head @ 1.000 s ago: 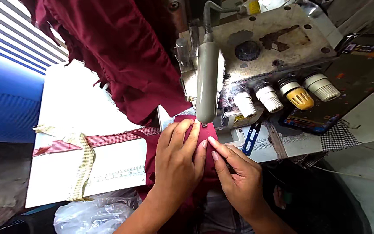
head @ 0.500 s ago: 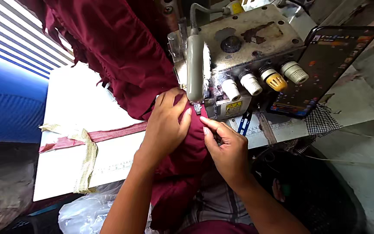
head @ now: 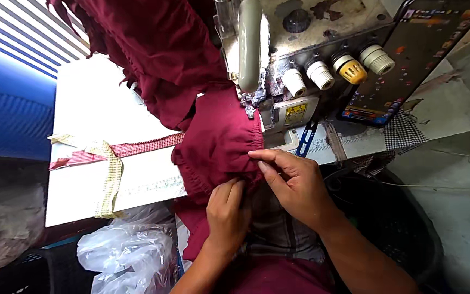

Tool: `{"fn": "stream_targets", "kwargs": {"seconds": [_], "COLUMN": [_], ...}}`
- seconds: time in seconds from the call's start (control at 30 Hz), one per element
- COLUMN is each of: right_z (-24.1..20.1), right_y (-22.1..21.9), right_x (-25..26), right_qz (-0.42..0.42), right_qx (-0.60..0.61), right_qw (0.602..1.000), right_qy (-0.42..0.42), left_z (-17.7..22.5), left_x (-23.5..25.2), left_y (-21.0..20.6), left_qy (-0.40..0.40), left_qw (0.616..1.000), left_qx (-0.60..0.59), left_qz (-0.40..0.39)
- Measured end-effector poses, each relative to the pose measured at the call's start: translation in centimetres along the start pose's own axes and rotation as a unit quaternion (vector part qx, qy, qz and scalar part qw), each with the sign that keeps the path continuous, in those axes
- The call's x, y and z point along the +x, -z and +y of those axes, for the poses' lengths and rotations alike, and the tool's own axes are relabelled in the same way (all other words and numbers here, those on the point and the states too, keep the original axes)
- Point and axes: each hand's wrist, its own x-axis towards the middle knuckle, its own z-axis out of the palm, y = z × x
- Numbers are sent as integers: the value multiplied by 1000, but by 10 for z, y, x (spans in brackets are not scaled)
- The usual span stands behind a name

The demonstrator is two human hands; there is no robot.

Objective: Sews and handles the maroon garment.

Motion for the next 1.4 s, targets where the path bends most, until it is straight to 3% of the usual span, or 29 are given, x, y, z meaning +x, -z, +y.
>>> {"fn": "stream_targets", "kwargs": {"seconds": [0.07,0.17,0.3,0.37,0.4,0.5,0.57,0.63,0.73,0.93,1.13,1.3,1.4], "right_z": [-6,-10,-28,-43,-47,-44,-41,-40,-34,25,34,32,35], "right_y": [14,25,29,33,35,41,43,42,44,18,7,2,1], "right_x": [5,20,53,72,83,106,106,96,67,13,36,53,52], "right_qz": [-46,-101,-125,-104,-80,-33,-29,-33,-31,11,65,88,91], "right_qx": [-98,-238,-251,-227,-215,-151,-118,-102,-101,-79,-122,-149,-146], "right_qw": [994,961,942,948,955,979,987,988,986,985,974,975,977], "right_qy": [32,103,185,195,189,134,109,107,130,150,182,137,124], "left_z": [-1,-8,-11,-5,-3,3,-1,-8,3,-1,-13,-13,-2], "left_x": [7,25,79,117,134,173,187,191,182,142,154,176,167], "left_y": [40,99,130,134,132,111,91,85,94,77,61,62,61], "left_qy": [-17,18,41,1,-41,-120,-139,-174,-244,-318,-270,-274,-288], "left_qw": [996,978,950,929,940,987,978,966,950,919,925,917,923], "left_qx": [-69,-154,-271,-328,-296,-9,122,177,180,90,117,153,147], "left_qz": [-62,-138,-148,-170,-166,-104,-93,-79,-78,-214,-241,-246,-210]}}
